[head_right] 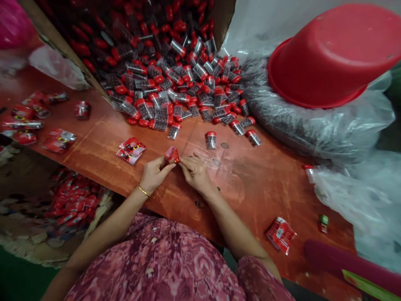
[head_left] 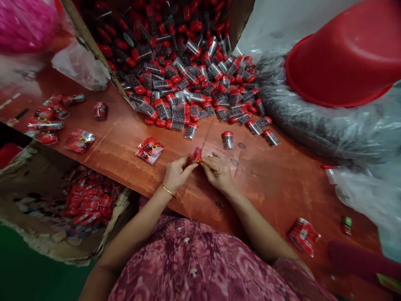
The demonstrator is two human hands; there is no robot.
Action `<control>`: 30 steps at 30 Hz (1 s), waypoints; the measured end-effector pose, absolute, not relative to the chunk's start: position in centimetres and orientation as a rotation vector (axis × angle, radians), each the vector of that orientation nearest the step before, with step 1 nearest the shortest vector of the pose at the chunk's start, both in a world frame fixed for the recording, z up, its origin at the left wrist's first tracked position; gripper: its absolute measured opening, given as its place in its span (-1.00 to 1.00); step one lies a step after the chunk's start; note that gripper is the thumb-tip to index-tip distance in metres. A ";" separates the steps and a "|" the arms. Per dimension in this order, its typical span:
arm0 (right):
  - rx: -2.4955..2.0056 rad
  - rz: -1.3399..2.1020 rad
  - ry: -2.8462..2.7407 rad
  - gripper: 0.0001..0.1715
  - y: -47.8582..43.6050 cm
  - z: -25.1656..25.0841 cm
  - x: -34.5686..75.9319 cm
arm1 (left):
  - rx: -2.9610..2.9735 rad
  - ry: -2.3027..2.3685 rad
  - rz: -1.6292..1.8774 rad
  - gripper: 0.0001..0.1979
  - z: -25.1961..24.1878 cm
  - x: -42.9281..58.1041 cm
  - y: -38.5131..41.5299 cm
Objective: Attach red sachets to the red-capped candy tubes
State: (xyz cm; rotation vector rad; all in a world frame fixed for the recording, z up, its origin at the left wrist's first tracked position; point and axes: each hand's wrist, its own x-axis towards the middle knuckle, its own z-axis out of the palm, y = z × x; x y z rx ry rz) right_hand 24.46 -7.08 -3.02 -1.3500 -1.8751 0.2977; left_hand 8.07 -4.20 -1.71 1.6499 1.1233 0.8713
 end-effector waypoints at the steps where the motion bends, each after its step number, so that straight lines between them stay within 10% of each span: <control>1: -1.379 0.259 -1.878 -0.76 -7.2 -3.0 24.4 | 1.679 1.133 0.859 -0.72 -1.7 8.1 -4.3; 30: -1.239 0.227 -1.899 -0.81 -6.8 -2.0 24.6 | 1.827 1.193 0.632 -0.74 -1.2 8.1 -4.8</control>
